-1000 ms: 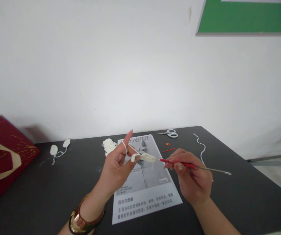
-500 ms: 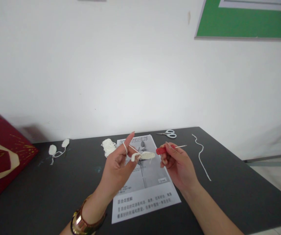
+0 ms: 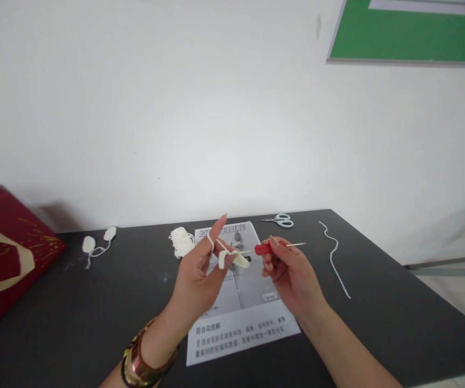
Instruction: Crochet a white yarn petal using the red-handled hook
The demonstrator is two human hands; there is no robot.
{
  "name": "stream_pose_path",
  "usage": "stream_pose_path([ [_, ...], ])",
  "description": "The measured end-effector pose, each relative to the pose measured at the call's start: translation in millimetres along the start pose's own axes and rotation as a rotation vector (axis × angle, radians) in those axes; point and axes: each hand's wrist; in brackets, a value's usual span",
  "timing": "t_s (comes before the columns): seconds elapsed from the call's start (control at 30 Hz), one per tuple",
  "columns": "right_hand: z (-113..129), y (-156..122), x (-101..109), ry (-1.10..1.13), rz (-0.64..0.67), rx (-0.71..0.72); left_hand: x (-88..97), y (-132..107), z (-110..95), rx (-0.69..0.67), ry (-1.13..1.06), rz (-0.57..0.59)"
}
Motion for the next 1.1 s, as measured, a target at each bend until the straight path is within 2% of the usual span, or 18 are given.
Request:
stream_pose_path([
  [0.2,-0.7,0.7,2.2,0.061,0.012,-0.053,-1.5,2.4,-0.2,-0.009,-0.110,-0.031],
  [0.37,-5.0,2.5,3.7,0.130,0.017,-0.096,-5.2,1.7,10.0,-0.017,-0.185,-0.150],
  [0.53,-9.2,-0.4,0.6,0.134,-0.003,-0.062,-14.8,-4.6,19.6,-0.074,-0.168,-0.257],
  [0.67,-10.2,-3.5,-3.5,0.070,-0.001,0.009,-18.4,-8.1,23.6,-0.060,-0.141,-0.314],
  [0.77,-10.3,-6.5,-5.3,-0.083,0.010,0.144,-19.0,-9.2,26.0,-0.031,-0.104,-0.330],
  [0.87,-11.7,-11.9,-4.0,-0.413,0.010,0.428,-20.0,-8.9,26.7,0.050,-0.134,-0.356],
  [0.93,-13.6,-16.1,-0.9,-0.709,0.082,0.742,-20.1,-6.9,24.8,0.159,-0.278,-0.357],
  [1.0,-15.5,-19.5,2.9,-0.934,0.211,1.050,-18.6,-3.2,21.0,0.278,-0.481,-0.313],
  [1.03,-16.1,-20.6,4.6,-0.989,0.254,1.146,-16.9,-1.0,18.6,0.332,-0.571,-0.274],
  [1.1,-16.0,-21.4,6.5,-1.000,0.268,1.186,-12.0,3.8,13.6,0.412,-0.679,-0.206],
])
Point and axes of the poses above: each hand's wrist, its own y-axis towards the middle knuckle, its own x-axis out of the back of the hand, z = x × y, and after that the axes turned 5 degrees about -y, right-handed
